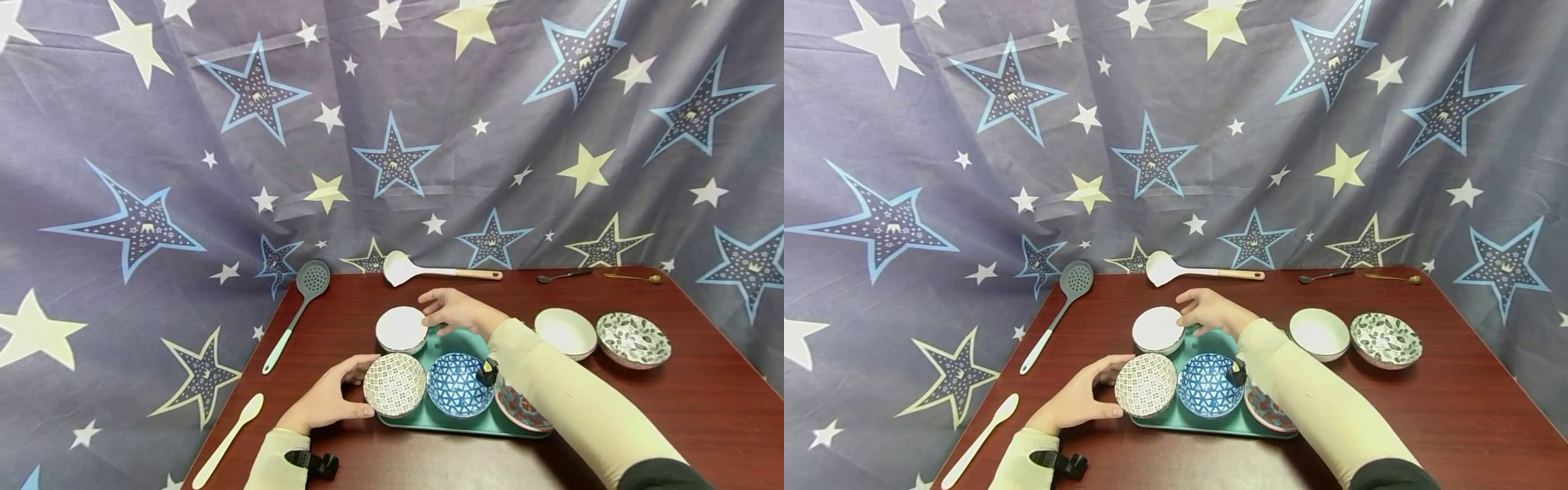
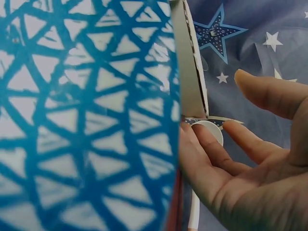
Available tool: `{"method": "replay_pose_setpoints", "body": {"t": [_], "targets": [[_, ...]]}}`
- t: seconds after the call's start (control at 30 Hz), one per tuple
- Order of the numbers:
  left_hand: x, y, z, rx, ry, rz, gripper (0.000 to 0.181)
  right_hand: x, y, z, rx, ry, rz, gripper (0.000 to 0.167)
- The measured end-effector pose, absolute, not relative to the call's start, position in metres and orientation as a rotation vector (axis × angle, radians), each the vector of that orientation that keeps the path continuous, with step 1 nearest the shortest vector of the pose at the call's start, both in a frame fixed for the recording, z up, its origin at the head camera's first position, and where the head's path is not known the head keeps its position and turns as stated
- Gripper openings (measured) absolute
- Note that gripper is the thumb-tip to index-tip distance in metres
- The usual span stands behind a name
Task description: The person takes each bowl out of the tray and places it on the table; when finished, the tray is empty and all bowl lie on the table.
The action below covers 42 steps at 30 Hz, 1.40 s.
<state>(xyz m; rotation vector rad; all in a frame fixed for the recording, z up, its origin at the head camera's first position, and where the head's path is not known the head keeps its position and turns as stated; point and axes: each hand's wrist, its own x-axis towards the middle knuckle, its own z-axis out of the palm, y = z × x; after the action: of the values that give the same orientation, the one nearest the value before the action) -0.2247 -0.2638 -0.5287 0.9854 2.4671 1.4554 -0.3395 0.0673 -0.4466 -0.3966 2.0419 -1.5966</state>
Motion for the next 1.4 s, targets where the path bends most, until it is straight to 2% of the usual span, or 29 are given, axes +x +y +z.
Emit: {"method": "replay_pose_setpoints", "body": {"t": [0.83, 1.4], "targets": [[-0.22, -0.259, -0.521, 0.938, 2.482, 1.426, 0.085, -0.343, 0.055, -0.465, -0.359, 1.912, -1.603, 0.07], [-0.221, -0.262, -0.523, 0.94, 2.489, 1.423, 0.085, -0.342, 0.058, -0.464, -0.315, 1.854, -1.734, 0.067]]}}
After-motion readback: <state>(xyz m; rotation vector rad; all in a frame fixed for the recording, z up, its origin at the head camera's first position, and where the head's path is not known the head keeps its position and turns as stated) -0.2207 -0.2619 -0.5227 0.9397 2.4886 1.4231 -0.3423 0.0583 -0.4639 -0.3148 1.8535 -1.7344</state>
